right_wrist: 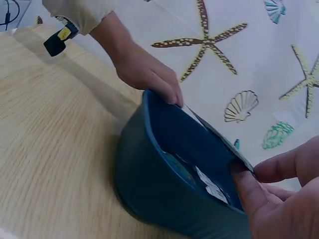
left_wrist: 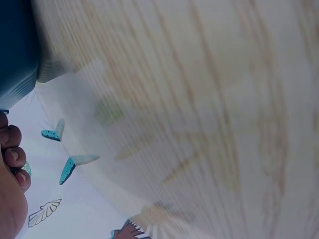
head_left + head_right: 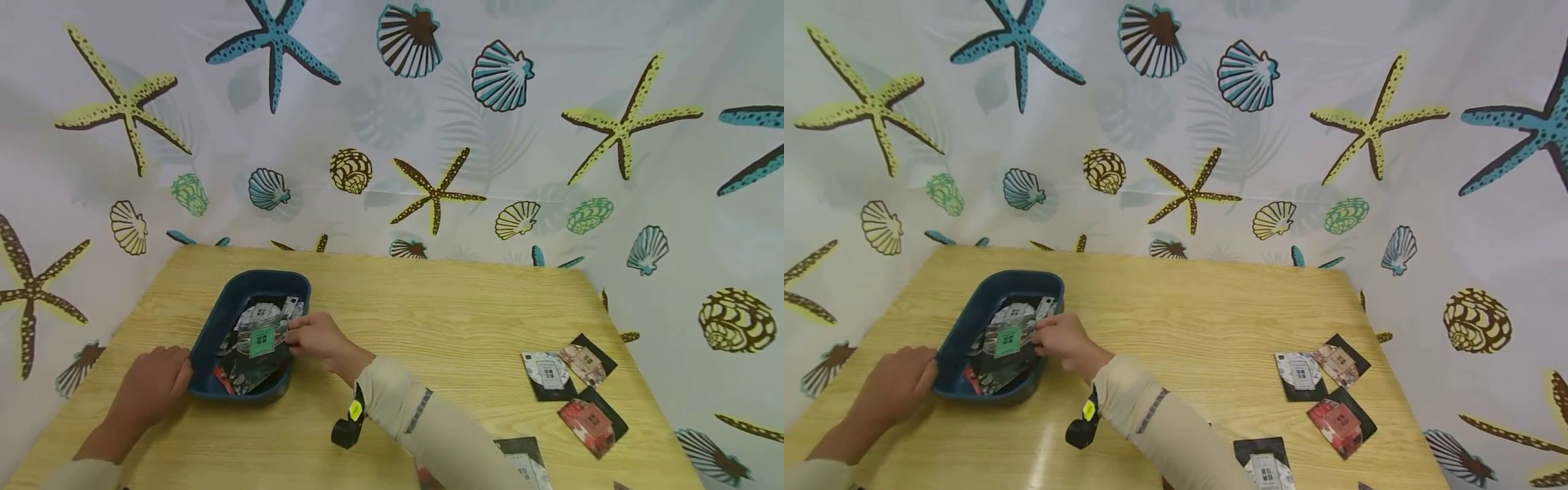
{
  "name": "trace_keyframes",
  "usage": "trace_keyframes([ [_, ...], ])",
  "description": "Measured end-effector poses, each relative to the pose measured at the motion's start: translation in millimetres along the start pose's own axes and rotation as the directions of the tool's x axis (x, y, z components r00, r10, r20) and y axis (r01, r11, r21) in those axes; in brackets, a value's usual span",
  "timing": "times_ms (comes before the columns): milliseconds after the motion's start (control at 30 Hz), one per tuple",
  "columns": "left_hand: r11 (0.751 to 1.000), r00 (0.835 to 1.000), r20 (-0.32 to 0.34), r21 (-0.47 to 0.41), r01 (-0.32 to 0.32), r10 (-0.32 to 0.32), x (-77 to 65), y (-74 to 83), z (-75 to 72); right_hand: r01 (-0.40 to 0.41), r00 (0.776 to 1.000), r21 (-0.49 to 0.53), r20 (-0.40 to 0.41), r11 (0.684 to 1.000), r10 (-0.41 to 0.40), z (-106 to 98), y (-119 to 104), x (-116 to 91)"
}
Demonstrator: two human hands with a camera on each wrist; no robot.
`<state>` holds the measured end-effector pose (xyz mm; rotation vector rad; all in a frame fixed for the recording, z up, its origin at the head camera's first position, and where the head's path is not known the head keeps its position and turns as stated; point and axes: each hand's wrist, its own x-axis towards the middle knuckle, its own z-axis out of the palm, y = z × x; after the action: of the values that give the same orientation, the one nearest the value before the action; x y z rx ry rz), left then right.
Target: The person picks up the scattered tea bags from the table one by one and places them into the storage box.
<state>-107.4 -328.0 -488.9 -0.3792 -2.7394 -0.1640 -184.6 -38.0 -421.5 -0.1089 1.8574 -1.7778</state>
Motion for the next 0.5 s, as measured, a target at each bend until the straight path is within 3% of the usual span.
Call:
trace_keyframes([
  [300, 1.000, 1.000, -0.018, 0.000, 0.013, -0.013, -4.4, -0.1, 1.9, 0.021, 0.997, -0.062, -0.075, 0.998, -0.026, 40.3, 7.0, 9.6],
  [500, 1.000, 0.998, -0.059, 0.002, -0.018, 0.018, -2.0, -1.8, 1.8, 0.029, 0.998, -0.105, -0.048, 0.994, -0.034, 52.5, 8.1, 11.4],
])
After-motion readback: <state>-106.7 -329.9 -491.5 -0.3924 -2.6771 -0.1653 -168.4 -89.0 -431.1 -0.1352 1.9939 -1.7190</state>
